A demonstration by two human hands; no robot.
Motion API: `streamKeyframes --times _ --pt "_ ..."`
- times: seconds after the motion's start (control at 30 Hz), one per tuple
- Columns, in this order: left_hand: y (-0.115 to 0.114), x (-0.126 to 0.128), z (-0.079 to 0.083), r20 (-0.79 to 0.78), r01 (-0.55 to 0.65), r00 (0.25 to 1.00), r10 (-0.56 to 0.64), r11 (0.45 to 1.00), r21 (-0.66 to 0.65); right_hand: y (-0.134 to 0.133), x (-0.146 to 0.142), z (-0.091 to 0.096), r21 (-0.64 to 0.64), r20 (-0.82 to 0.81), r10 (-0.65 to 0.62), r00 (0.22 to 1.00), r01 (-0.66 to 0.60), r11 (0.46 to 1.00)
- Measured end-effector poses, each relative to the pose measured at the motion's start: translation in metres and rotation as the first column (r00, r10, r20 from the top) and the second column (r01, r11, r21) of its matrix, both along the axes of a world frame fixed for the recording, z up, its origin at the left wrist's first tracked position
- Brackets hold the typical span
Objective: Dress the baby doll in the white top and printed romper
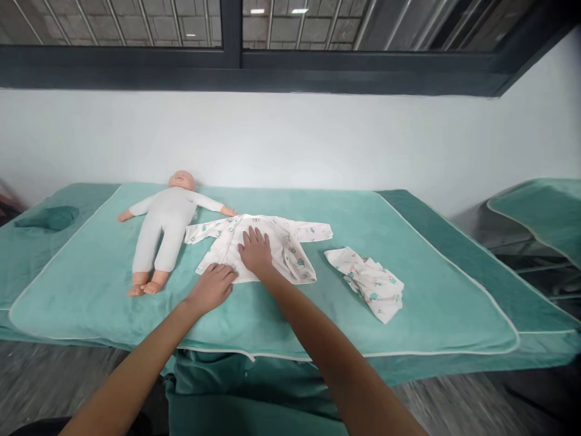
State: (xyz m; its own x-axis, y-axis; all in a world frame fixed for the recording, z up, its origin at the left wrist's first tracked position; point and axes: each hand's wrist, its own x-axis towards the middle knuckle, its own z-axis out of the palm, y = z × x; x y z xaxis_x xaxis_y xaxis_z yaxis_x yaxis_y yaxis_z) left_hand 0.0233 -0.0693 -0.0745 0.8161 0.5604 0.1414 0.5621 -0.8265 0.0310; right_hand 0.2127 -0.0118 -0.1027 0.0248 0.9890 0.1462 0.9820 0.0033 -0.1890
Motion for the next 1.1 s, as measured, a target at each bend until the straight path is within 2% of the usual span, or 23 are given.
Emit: streamKeyframes --times 0.1,0.2,0.37,0.5,0.6,0.67,0.73,0.8,0.87,0.93,0.97,1.03,1.1 --pt "0.000 0.002 -0.003 -0.052 -0.020 0.998 0.024 0.997 0.079 0.000 0.003 0.002 -0.034 0.011 0.015 1.000 -0.014 0.999" --pt "-0.002 0.000 -0.006 0.008 -0.065 0.998 0.065 0.993 0.100 0.000 0.019 0.006 -0.075 0.002 0.033 0.999 -0.033 0.997" --pt "-0.005 -0.011 -0.008 0.063 0.004 0.998 -0.009 0.997 0.072 -0.001 0.062 0.012 -0.129 -0.047 -0.075 0.996 0.068 0.989" --pt "-0.008 -0.015 -0.012 0.222 0.000 0.975 0.009 0.999 -0.038 -0.016 0.079 0.007 -0.105 -0.036 -0.062 0.997 0.058 0.993" --pt "-0.014 -0.021 -0.008 0.440 -0.023 0.891 0.114 0.978 -0.208 -0.039 0.084 -0.002 -0.027 -0.001 -0.007 1.000 0.007 1.000" --pt "-0.016 -0.033 0.003 0.547 -0.051 0.808 0.217 0.952 -0.303 -0.057 0.086 -0.005 0.013 0.020 0.030 0.999 -0.030 0.999" --pt "-0.011 -0.053 0.020 0.602 -0.131 0.724 0.336 0.924 -0.358 -0.068 0.083 -0.001 0.038 0.015 0.108 0.994 -0.109 0.993" --pt "0.004 -0.081 0.038 0.631 -0.272 0.627 0.458 0.887 -0.373 -0.064 0.072 0.010 0.068 -0.030 0.211 0.977 -0.208 0.976" --pt "0.030 -0.114 0.048 0.641 -0.444 0.532 0.553 0.827 -0.345 -0.040 0.050 0.026 0.130 -0.115 0.282 0.952 -0.267 0.955" --pt "0.060 -0.144 0.049 0.617 -0.581 0.455 0.643 0.739 -0.341 0.006 0.015 0.043 0.196 -0.233 0.310 0.922 -0.267 0.943" --pt "0.075 -0.156 0.046 0.591 -0.617 0.410 0.694 0.689 -0.381 0.036 -0.005 0.050 0.205 -0.299 0.312 0.902 -0.258 0.944" --pt "0.100 -0.171 0.037 0.524 -0.609 0.324 0.788 0.597 -0.522 0.099 -0.049 0.059 0.172 -0.396 0.266 0.879 -0.214 0.962" --pt "0.118 -0.174 0.028 0.478 -0.513 0.260 0.839 0.540 -0.668 0.160 -0.088 0.062 0.143 -0.381 0.206 0.901 -0.163 0.976"
